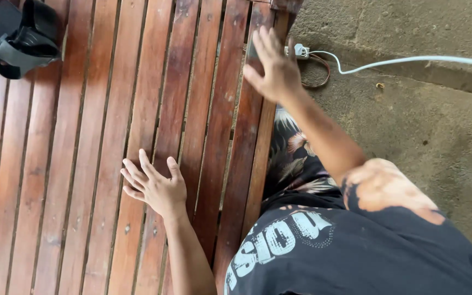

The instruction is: The person uses a sanding block to smooth the surface of a wooden slat table. They move the block back and forth along the grain of the wood, covering different sections of the tabletop.

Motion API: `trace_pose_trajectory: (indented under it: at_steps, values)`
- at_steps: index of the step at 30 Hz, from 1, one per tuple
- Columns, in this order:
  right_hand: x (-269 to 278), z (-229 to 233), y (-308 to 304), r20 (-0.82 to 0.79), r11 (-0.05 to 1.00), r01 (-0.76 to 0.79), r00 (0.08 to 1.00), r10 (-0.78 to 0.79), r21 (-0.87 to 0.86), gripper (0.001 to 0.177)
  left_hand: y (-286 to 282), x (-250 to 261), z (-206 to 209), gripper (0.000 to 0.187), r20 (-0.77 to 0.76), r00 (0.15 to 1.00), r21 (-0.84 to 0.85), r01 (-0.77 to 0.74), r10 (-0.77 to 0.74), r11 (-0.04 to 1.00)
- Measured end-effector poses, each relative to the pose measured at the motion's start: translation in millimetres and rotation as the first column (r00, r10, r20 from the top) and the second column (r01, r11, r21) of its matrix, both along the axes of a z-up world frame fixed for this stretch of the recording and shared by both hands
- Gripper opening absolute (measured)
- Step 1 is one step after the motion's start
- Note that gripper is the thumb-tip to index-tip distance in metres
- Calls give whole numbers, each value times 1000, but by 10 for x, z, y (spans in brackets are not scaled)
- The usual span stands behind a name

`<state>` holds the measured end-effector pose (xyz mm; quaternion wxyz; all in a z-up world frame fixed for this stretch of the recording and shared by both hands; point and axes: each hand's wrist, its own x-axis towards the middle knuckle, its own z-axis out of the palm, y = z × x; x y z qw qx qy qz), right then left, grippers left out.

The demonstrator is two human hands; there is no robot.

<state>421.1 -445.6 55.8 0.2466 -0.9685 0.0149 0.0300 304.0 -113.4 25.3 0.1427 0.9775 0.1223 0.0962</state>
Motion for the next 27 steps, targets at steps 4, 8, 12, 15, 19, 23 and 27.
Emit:
trace_pose_trajectory:
  at_steps: [4, 8, 12, 15, 19, 23, 27]
  values:
    - [-69, 22, 111, 131, 997, 22, 991, -12, -77, 72, 27, 2, -2, 69, -16, 1000, -23, -6, 6, 1000]
    - [-1045, -390, 412, 316, 982, -73, 940, 126, -174, 77, 79, 8, -134, 73, -24, 1000, 14, 5, -5, 1000]
    - [-669, -543, 122, 371, 980, -89, 916, 151, -180, 77, 63, 17, -104, 74, -34, 999, 22, 12, -12, 1000]
    - [100, -477, -204, 495, 968, 33, 864, 98, -250, 78, 40, 0, -68, 71, -9, 999, 51, 38, -37, 998]
    - [-55, -253, -18, 237, 994, 79, 967, -96, 79, 70, 16, 38, 6, 69, -36, 999, 22, 15, -14, 1000]
    - [-1191, -336, 414, 428, 968, -77, 903, -34, 240, 69, -6, 35, -17, 70, -55, 998, 1, -8, 8, 1000]
    - [-1385, -574, 452, 338, 938, -135, 941, 21, 319, 91, 9, 18, -29, 69, -43, 999, 17, 7, -6, 1000]
